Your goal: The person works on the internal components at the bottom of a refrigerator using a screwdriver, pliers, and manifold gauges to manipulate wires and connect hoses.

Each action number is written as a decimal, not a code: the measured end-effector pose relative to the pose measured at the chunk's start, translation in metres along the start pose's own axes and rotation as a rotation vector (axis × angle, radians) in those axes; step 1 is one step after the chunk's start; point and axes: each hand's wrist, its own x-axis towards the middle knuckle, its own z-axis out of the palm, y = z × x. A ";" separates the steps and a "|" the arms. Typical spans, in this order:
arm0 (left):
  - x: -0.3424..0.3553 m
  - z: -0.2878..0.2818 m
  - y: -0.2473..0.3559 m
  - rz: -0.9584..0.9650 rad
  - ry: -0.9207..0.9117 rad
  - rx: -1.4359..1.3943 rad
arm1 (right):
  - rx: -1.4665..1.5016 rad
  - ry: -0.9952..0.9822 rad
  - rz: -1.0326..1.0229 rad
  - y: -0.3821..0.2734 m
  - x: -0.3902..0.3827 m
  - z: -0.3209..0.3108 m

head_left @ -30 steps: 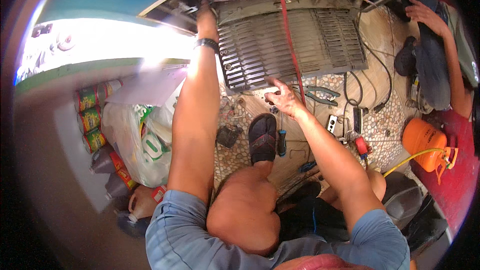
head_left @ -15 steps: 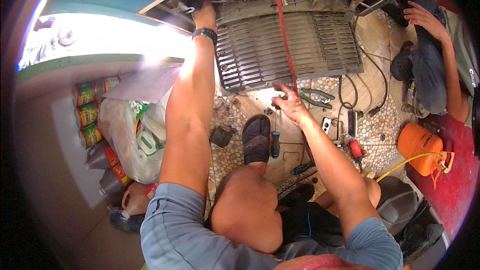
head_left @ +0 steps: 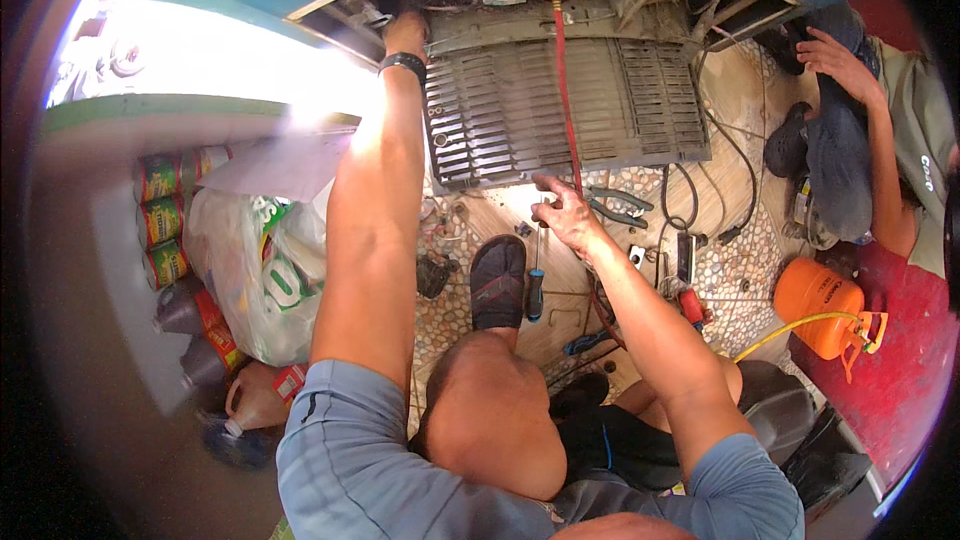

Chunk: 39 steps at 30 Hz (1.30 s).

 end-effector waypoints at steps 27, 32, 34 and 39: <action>-0.102 0.025 0.026 -0.005 0.739 -0.588 | -0.011 -0.057 -0.005 -0.009 -0.024 0.007; -0.118 0.038 0.018 -0.084 0.592 -0.392 | -0.173 0.000 0.024 -0.021 -0.060 -0.009; -0.121 0.037 0.024 -0.103 0.528 -0.383 | -0.222 0.006 0.029 -0.004 -0.069 -0.013; -0.139 0.037 0.017 -0.013 0.615 -0.516 | -0.329 -0.054 0.055 -0.016 -0.097 -0.015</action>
